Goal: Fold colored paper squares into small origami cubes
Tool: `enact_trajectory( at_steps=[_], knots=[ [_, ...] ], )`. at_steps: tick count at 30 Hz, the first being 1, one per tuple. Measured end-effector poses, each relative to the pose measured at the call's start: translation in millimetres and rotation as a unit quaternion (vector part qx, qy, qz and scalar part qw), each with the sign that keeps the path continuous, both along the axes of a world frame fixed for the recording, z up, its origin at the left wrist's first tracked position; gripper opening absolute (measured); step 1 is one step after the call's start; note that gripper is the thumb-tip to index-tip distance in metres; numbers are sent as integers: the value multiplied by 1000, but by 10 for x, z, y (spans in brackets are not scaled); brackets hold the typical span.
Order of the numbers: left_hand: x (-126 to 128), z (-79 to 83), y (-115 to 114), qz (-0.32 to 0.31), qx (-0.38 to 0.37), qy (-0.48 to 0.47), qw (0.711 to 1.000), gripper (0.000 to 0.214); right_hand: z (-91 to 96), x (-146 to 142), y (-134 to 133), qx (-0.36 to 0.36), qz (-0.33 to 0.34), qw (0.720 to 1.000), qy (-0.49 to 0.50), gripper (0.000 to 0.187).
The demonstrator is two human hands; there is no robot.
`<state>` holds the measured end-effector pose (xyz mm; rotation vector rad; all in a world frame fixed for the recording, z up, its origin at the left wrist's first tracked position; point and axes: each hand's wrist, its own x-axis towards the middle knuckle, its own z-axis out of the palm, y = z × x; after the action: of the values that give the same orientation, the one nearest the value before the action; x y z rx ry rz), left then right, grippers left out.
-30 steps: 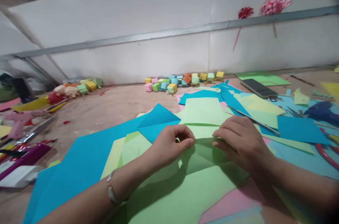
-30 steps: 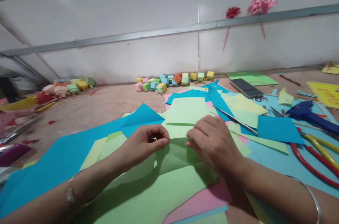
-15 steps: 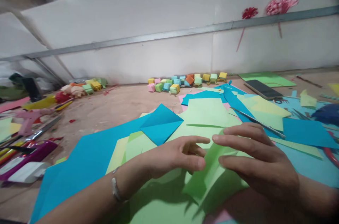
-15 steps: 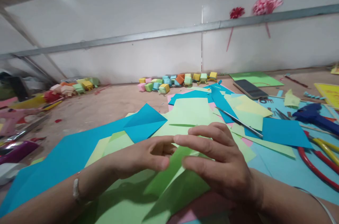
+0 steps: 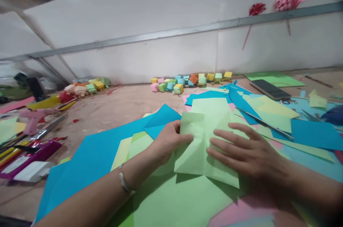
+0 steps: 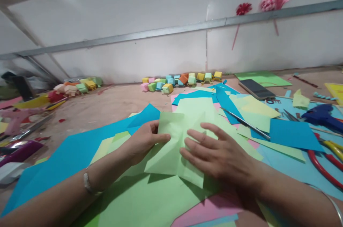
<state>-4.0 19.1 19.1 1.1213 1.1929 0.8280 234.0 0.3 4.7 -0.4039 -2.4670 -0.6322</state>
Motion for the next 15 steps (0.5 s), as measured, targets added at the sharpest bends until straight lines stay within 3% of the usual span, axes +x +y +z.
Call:
enact_trajectory(
  at_steps=[3,8,12,15],
  knots=[
    [6,8,-9,-6,12,8,1000,39,-22,-12,-28,-28,37,999,-10,27],
    [-11,38,2,10,50,83,995,25,-100,50,78,-139,48,984,104,28],
    [-24,-6,37,21,79,118,990,17,-129,108,177,-265,-15,940,214,17],
    [-29,-54,59,12,97,129,987,14,-116,111,183,-375,-82,886,261,15]
  ],
)
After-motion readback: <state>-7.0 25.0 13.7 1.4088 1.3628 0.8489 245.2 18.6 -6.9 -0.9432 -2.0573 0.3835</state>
